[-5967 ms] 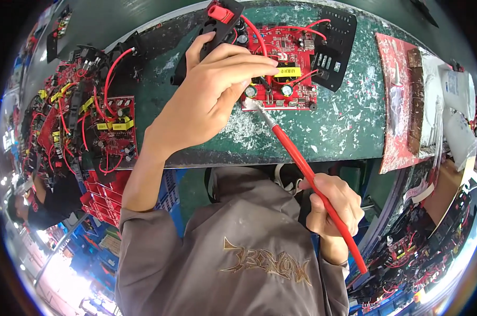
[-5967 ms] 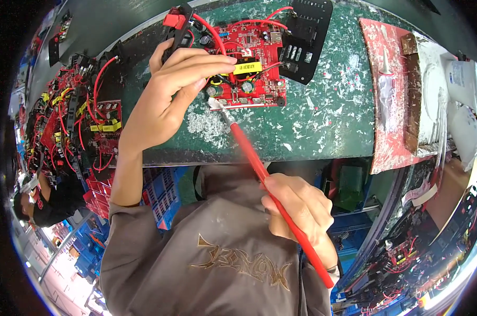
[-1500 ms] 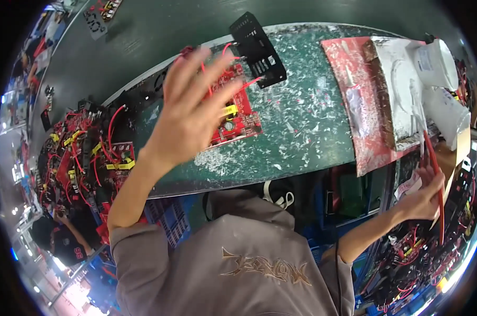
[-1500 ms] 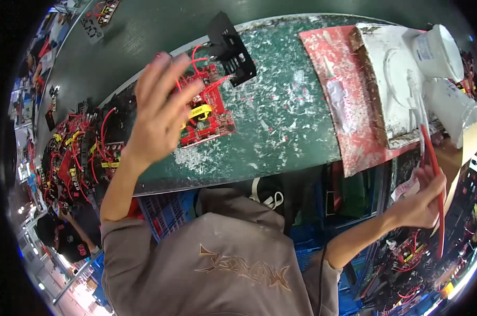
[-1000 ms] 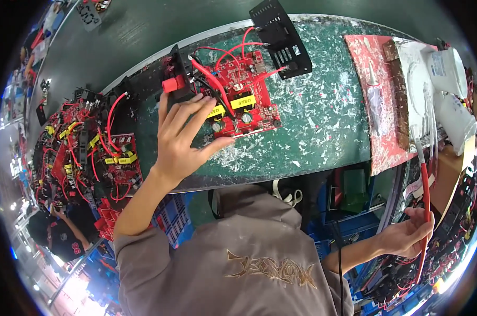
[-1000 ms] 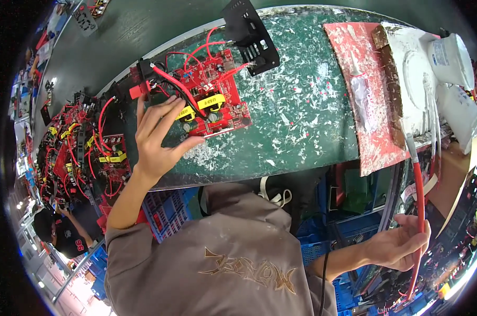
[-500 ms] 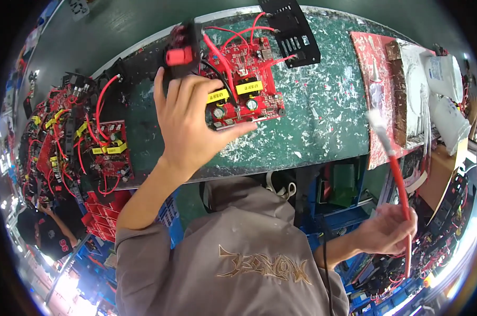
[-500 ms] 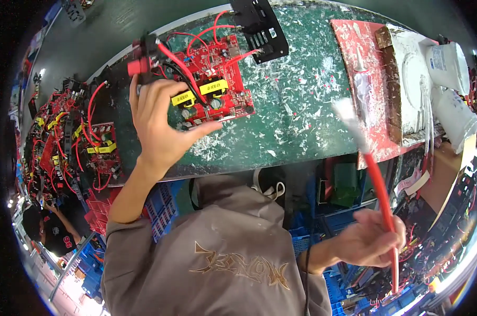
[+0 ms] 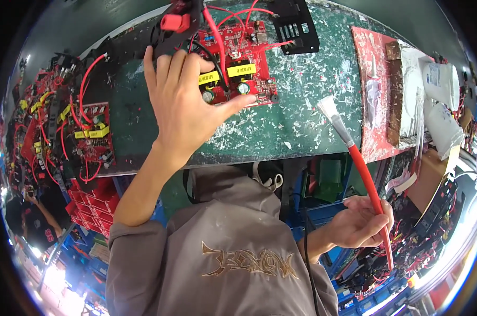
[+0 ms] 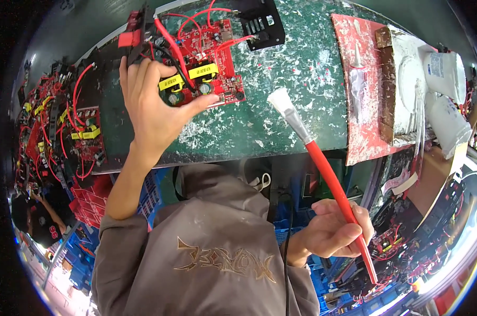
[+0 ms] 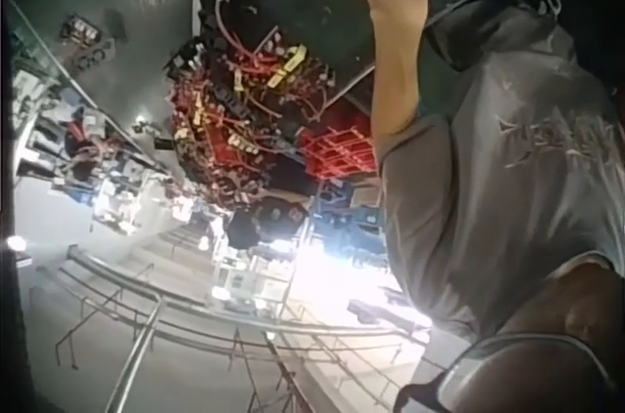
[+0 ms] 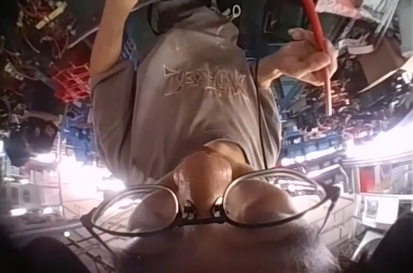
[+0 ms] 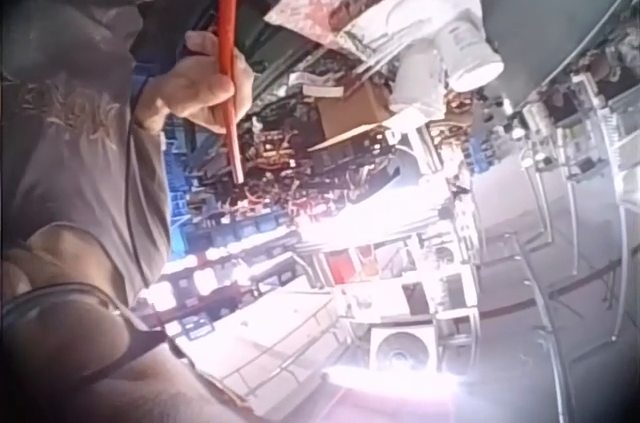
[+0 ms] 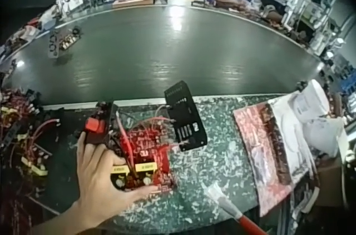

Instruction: Applying adhesive or thermal paste to red circuit boards and attaching electronic parts at a factory workstation.

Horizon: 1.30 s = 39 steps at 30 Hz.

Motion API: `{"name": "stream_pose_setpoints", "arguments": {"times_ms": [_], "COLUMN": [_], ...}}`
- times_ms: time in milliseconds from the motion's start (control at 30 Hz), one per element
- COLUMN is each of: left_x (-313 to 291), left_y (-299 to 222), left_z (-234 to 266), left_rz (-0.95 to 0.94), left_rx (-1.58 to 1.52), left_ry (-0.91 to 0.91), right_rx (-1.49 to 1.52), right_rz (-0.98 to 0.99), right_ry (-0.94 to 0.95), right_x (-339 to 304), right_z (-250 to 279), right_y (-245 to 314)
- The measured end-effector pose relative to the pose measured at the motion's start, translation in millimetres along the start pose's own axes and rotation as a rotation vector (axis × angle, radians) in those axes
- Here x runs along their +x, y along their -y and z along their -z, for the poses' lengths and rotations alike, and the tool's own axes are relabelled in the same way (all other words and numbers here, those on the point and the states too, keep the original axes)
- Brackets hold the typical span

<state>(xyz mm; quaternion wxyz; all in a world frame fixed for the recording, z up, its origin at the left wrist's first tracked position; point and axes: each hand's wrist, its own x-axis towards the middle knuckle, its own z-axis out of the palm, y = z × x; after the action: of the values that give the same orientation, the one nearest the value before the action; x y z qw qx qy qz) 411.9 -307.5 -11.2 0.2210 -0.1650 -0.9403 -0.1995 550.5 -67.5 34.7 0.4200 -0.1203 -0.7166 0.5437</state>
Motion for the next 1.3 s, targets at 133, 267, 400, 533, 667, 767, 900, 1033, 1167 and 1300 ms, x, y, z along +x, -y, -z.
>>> {"name": "stream_pose_setpoints", "arguments": {"times_ms": [133,267,400,533,667,767,900,1033,1167,1300], "left_x": [1,5,5,5,3,2,3,3,1,1], "left_y": [5,16,26,30,34,35,34,35,34,32], "left_z": [-1,18,29,30,30,31,32,31,27,26], "left_rz": [0.008,0.020,0.036,0.026,0.041,0.035,0.067,0.043,0.026,0.032], "left_rx": [-0.022,-0.177,-0.300,-0.378,-0.403,-0.417,-0.405,-0.393,-0.406,-0.395], "left_ry": [-0.003,0.135,0.264,0.259,0.256,0.243,0.307,0.289,0.230,0.222], "right_rx": [0.103,0.015,0.155,0.078,0.070,0.034,0.002,-0.024,-0.048,-0.061], "right_rz": [0.002,0.011,-0.035,0.052,0.097,0.129,0.180,0.135,0.141,0.127], "right_ry": [0.063,0.331,0.562,0.665,0.712,0.702,0.684,0.675,0.661,0.591], "right_x": [-11,-19,-26,-28,-29,-32,-34,-29,-30,-30], "right_z": [2,-4,-18,-44,-53,-55,-47,-42,-47,-34], "right_y": [0,8,6,8,4,4,6,6,1,0]}}
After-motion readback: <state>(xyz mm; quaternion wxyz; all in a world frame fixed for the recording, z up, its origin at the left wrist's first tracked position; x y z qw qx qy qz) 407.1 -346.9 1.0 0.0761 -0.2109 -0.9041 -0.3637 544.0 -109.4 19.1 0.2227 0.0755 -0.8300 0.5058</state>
